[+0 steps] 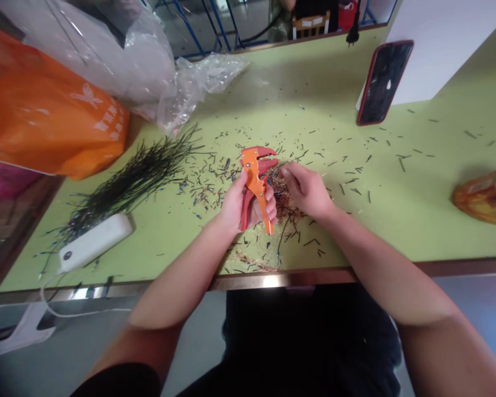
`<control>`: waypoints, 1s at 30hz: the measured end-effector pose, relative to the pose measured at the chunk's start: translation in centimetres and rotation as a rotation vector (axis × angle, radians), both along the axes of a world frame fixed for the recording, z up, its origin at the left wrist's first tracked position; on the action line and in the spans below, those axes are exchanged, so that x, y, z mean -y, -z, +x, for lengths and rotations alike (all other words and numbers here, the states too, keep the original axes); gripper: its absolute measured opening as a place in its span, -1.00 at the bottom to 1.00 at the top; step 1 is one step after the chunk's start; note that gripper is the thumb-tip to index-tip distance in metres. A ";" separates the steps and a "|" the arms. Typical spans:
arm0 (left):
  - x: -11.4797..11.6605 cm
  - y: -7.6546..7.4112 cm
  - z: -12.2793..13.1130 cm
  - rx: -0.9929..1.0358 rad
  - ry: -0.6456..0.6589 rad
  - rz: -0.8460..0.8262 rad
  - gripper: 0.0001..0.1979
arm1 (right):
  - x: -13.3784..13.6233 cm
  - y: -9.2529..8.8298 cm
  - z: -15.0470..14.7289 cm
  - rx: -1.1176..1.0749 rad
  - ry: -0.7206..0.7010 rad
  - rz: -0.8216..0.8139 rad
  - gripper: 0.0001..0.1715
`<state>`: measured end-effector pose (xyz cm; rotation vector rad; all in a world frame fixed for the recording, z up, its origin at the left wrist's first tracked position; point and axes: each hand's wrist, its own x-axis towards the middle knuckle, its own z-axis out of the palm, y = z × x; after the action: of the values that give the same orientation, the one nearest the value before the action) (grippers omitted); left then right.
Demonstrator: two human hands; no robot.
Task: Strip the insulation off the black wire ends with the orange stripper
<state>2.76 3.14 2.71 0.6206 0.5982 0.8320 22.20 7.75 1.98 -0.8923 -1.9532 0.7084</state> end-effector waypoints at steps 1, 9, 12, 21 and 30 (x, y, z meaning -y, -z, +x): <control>0.1 0.0 0.1 0.012 0.010 0.002 -0.30 | 0.1 0.1 -0.1 0.009 -0.018 -0.006 -0.53; 0.4 0.4 0.4 0.003 0.104 0.040 -0.26 | 0.7 0.4 -0.7 0.017 -0.165 -0.145 -0.53; 0.4 0.5 0.6 0.009 0.112 0.070 -0.28 | 0.8 0.5 -0.7 0.005 -0.187 -0.164 -0.57; 0.6 0.3 1.5 -0.006 0.071 0.094 -0.26 | 0.6 0.6 -0.9 0.014 -0.195 -0.015 -0.68; 0.6 0.6 1.7 -0.037 0.062 0.054 -0.22 | 0.8 0.6 -1.0 0.014 -0.199 -0.049 -0.77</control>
<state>4.49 2.53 2.10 0.7018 0.5893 0.7817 21.24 6.99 1.37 -0.7400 -2.0639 0.8701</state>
